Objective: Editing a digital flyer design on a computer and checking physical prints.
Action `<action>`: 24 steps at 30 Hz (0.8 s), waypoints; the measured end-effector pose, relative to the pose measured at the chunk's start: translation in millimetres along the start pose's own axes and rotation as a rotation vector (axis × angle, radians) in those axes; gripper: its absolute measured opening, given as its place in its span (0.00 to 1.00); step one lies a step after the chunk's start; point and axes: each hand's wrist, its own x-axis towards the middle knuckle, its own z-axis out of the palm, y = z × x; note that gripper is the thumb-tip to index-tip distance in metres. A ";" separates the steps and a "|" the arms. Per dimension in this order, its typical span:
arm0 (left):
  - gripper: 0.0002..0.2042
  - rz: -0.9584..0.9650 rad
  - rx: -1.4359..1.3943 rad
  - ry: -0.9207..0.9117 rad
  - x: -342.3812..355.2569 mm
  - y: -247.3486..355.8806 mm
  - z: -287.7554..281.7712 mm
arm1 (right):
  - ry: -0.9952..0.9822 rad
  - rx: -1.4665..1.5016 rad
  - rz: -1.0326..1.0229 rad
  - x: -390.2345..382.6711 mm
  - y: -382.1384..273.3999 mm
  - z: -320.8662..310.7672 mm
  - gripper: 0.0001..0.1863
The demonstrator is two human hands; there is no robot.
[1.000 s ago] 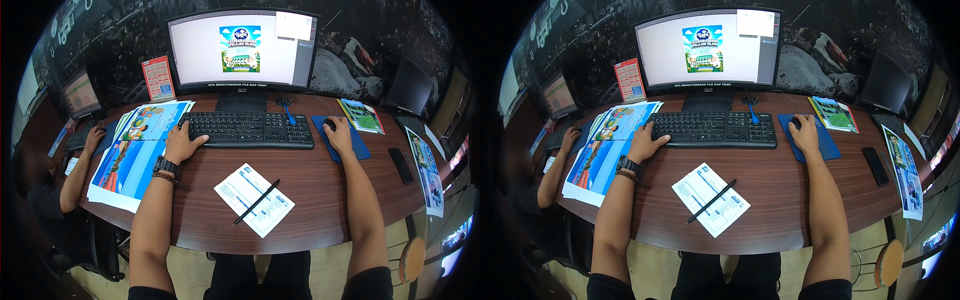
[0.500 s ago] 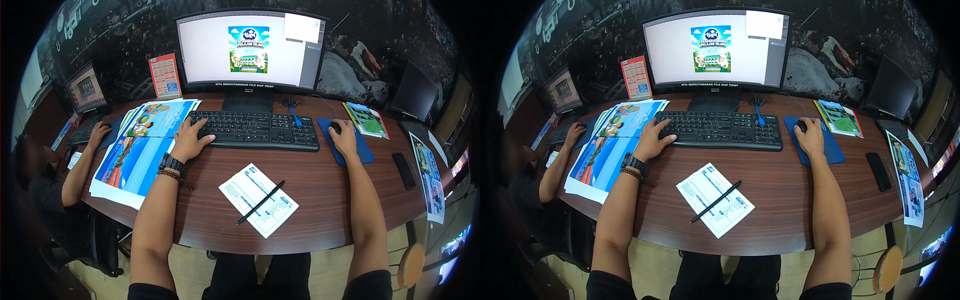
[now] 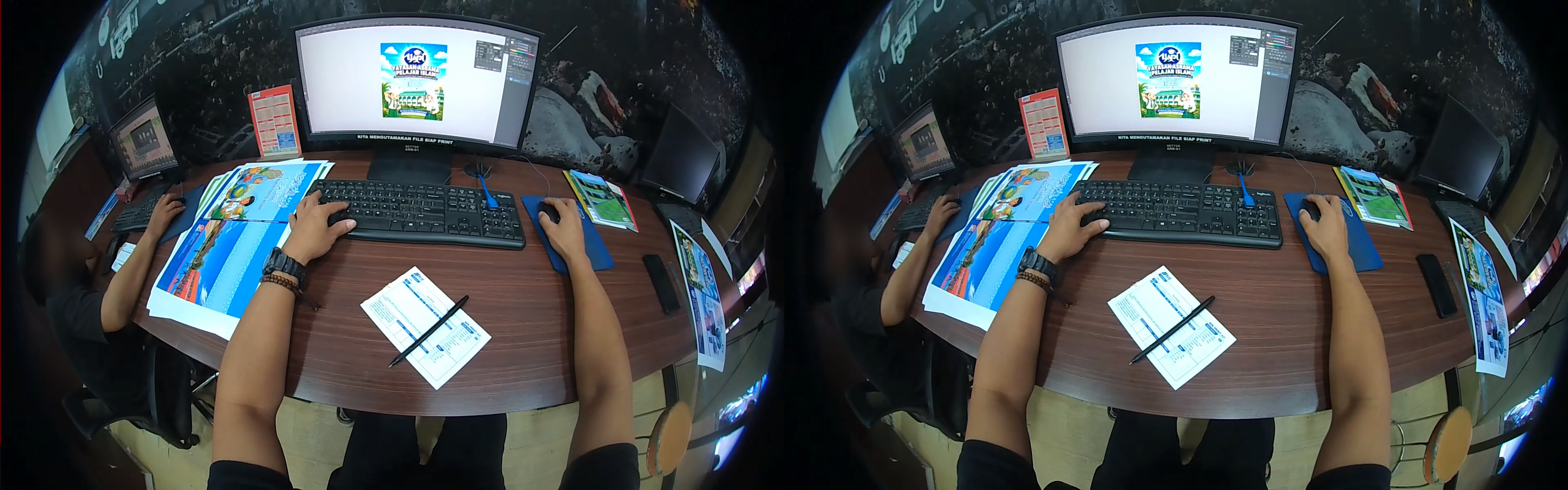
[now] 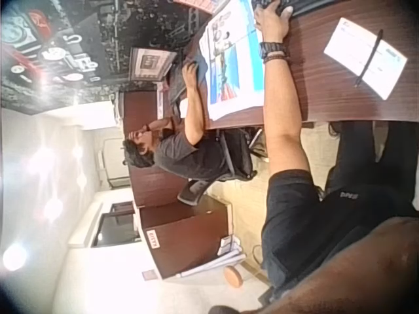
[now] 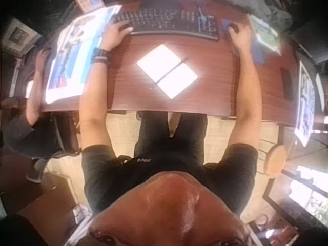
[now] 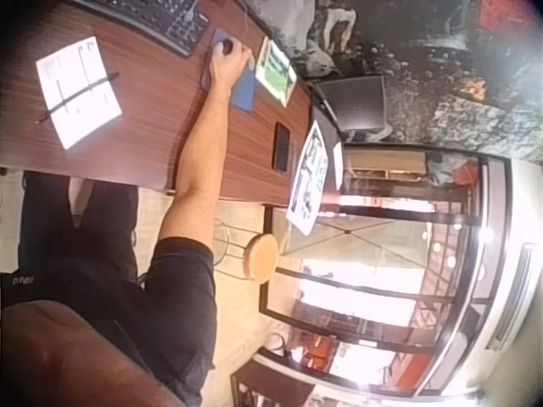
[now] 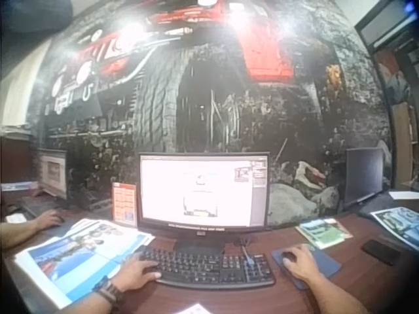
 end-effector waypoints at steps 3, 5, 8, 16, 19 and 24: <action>0.24 -0.002 -0.004 -0.003 -1.0 0.6 -0.2 | -0.005 0.007 0.005 0.0 -0.5 0.2 0.21; 0.24 -0.002 -0.010 -0.002 -1.6 2.9 -1.1 | -0.005 -0.002 0.009 0.4 1.2 0.5 0.21; 0.24 -0.011 0.001 -0.013 -2.7 4.4 -2.6 | -0.007 -0.011 0.012 1.1 3.0 1.5 0.21; 0.24 -0.010 0.009 -0.019 -2.3 3.8 -2.2 | -0.025 -0.034 0.030 1.8 0.8 0.7 0.21; 0.23 -0.014 0.014 -0.029 -3.0 5.7 -3.5 | -0.024 -0.040 0.026 0.8 -0.4 0.2 0.21; 0.24 -0.020 0.009 -0.034 -4.1 8.8 -5.7 | -0.017 -0.017 0.016 -0.2 -0.4 -0.8 0.21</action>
